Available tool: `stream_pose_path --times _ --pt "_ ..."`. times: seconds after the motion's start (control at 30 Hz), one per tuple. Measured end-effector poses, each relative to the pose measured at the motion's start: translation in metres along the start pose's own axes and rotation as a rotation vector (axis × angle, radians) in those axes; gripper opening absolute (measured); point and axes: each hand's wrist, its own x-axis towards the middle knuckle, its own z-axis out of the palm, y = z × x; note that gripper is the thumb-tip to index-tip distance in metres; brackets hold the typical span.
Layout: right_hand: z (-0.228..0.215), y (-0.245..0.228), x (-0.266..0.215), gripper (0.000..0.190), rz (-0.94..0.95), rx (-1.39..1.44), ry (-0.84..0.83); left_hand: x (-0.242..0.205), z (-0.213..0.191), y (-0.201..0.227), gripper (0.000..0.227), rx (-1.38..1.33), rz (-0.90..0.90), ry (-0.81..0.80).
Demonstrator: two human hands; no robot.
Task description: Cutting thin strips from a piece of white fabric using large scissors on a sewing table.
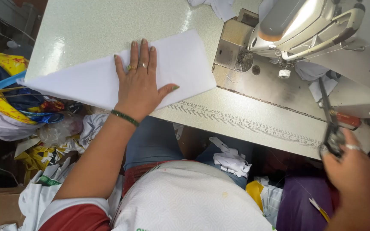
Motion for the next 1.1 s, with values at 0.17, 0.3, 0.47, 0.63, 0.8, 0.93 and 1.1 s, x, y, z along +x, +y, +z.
stream_pose_path --times 0.17,0.3,0.47,0.63,0.8,0.93,1.1 --pt "0.051 0.215 -0.001 0.084 -0.060 0.570 -0.145 -0.016 0.002 0.011 0.098 -0.004 -0.024 -0.017" --pt "-0.008 0.076 -0.036 0.114 -0.014 0.812 -0.489 -0.003 -0.006 0.012 0.104 -0.015 0.031 -0.030" --pt "0.010 -0.044 -0.054 0.119 -0.345 0.964 -1.077 -0.007 0.008 0.010 0.110 -0.006 0.067 -0.025" --pt "0.019 -0.069 -0.043 0.109 -0.296 0.918 -1.218 -0.020 0.010 0.018 0.112 -0.050 0.085 -0.058" --pt "0.010 -0.122 -0.040 0.095 -0.297 0.293 -1.009 -0.024 0.012 0.023 0.113 -0.047 0.107 -0.028" --pt "0.007 -0.138 -0.046 0.102 -0.250 0.300 -1.015 -0.025 0.014 0.021 0.116 -0.066 0.108 -0.032" --pt "0.037 -0.120 -0.050 0.088 -0.336 0.315 -0.826 -0.024 0.011 0.021 0.115 -0.049 0.123 -0.020"
